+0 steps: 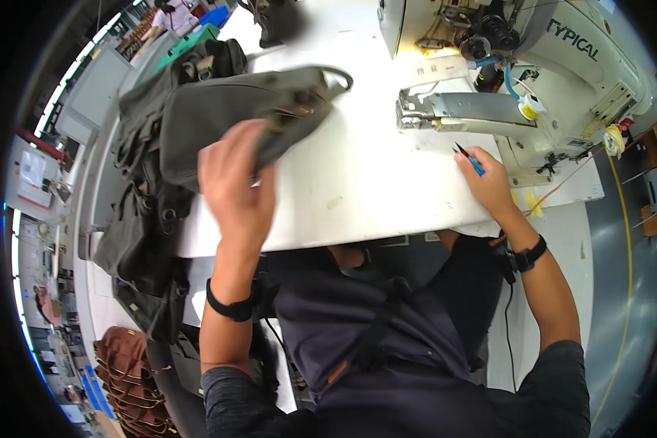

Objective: The recorder is using an industrial sewing machine to construct a green canvas bag, specifically attaching handles and reinforcing seams.

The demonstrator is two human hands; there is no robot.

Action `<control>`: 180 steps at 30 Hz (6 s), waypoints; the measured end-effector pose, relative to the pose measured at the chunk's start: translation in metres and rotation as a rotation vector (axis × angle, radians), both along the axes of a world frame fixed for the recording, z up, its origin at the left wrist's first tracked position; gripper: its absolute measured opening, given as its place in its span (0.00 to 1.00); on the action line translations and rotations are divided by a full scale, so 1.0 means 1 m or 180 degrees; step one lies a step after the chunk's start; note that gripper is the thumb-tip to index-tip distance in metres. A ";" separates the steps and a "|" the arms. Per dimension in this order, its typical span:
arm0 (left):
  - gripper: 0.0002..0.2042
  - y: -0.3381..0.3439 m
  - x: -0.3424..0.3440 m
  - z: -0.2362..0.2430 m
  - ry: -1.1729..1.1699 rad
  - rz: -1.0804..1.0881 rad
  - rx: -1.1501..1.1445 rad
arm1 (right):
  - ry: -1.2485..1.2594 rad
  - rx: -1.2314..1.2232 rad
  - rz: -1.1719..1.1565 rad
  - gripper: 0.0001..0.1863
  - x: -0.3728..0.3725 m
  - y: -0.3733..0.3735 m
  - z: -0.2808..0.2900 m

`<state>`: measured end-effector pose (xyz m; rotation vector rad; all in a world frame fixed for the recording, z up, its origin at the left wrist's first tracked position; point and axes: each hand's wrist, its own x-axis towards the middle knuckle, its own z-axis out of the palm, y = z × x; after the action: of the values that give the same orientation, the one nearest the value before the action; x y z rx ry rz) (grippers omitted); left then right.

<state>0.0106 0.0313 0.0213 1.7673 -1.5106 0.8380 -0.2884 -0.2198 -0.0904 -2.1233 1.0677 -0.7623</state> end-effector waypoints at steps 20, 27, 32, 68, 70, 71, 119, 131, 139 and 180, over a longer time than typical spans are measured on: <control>0.22 0.086 0.065 0.019 0.2639 -0.0047 -0.0078 | -0.0212 -0.0522 0.0347 0.14 -0.002 0.004 -0.007; 0.24 0.035 0.114 0.041 0.2893 -0.0039 0.0296 | -0.0230 -0.0497 0.0355 0.14 -0.002 0.006 -0.007; 0.19 0.027 0.139 0.040 0.3737 -0.0489 0.0508 | -0.0261 -0.0582 0.0426 0.15 -0.001 0.004 -0.011; 0.20 0.134 0.021 0.038 0.0778 -0.0038 0.1027 | 0.0014 -0.0652 0.0403 0.13 0.001 0.008 -0.011; 0.20 0.139 0.017 0.030 0.0681 0.0028 0.0918 | -0.0047 -0.0736 0.0408 0.13 0.001 0.008 -0.012; 0.19 0.140 0.016 0.027 0.0694 0.0028 0.0842 | -0.0033 -0.0753 0.0402 0.13 0.002 0.008 -0.012; 0.19 0.094 -0.043 0.024 0.0221 -0.0886 0.0585 | 0.0141 -0.1141 0.0402 0.12 0.002 0.010 -0.012; 0.22 0.092 -0.035 0.035 0.0857 -0.0753 0.0814 | 0.0204 -0.1209 0.0398 0.13 0.005 0.012 -0.009; 0.25 0.107 -0.029 0.046 0.1094 -0.0386 0.1493 | 0.0180 -0.1283 0.0364 0.12 0.006 0.012 -0.011; 0.19 -0.104 0.131 0.085 0.1908 -0.0001 0.1414 | 0.0098 -0.1067 0.0523 0.10 0.007 0.009 -0.001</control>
<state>0.1412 -0.0725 0.1059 2.0776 -1.3369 -0.0649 -0.2813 -0.2105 -0.0912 -2.4755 0.8108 -0.8799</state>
